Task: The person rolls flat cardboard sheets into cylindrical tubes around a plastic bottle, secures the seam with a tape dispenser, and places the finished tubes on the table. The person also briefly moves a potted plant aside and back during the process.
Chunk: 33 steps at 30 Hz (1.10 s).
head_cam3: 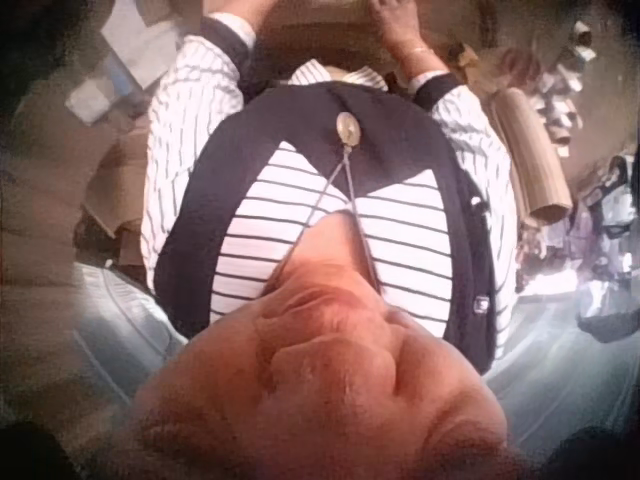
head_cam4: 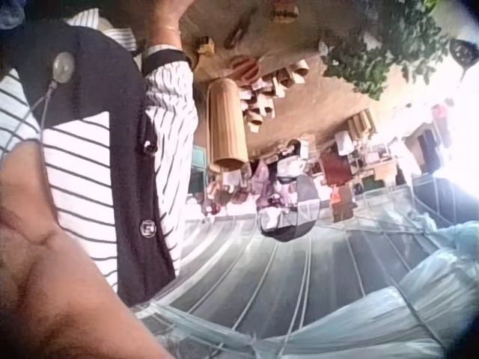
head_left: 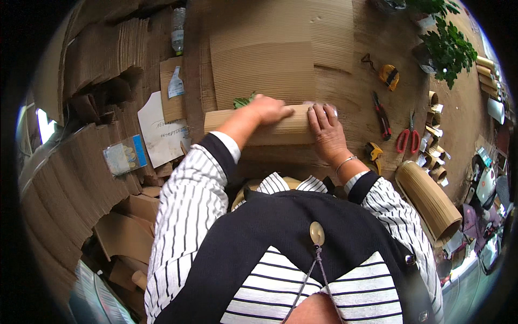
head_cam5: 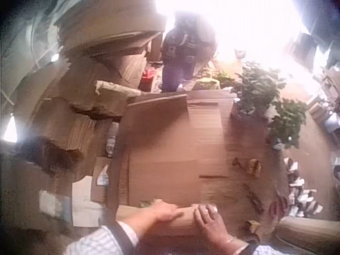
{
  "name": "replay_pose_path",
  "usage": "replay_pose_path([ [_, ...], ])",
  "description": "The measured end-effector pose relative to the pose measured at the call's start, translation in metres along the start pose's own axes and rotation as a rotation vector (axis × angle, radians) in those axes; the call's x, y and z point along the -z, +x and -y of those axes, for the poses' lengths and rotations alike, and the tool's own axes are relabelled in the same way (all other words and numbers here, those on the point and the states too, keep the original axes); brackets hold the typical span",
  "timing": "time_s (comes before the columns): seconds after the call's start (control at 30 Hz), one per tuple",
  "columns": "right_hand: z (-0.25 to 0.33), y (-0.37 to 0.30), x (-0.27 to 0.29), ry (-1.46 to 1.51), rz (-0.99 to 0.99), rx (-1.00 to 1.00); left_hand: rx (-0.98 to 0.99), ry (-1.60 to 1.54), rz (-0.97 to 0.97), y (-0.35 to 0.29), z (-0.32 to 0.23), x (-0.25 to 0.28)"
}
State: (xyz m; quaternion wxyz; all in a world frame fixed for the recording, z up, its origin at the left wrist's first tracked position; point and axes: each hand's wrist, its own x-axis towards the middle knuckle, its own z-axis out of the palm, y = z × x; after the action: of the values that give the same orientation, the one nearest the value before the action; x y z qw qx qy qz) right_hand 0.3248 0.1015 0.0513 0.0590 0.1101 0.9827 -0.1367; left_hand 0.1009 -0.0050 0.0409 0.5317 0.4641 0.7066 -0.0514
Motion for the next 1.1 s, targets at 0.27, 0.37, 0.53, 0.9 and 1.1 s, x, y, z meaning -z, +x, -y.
replay_pose_path([
  [0.27,-0.020,0.034,0.019,0.114,0.147,0.018,0.150,-0.322,0.226,0.016,0.047,0.027],
  [0.37,-0.023,0.052,0.034,0.182,0.266,-0.007,0.164,-0.400,0.240,0.020,0.050,0.032],
  [0.53,-0.033,0.079,0.049,0.230,0.398,-0.026,0.083,-0.336,0.182,0.047,0.067,0.023],
  [0.9,-0.057,0.146,0.059,0.318,0.731,-0.018,-0.201,0.019,-0.344,0.015,-0.027,0.029],
  [1.1,-0.031,0.077,0.047,0.120,0.294,-0.044,-0.232,0.063,-0.475,0.020,-0.020,0.011],
])
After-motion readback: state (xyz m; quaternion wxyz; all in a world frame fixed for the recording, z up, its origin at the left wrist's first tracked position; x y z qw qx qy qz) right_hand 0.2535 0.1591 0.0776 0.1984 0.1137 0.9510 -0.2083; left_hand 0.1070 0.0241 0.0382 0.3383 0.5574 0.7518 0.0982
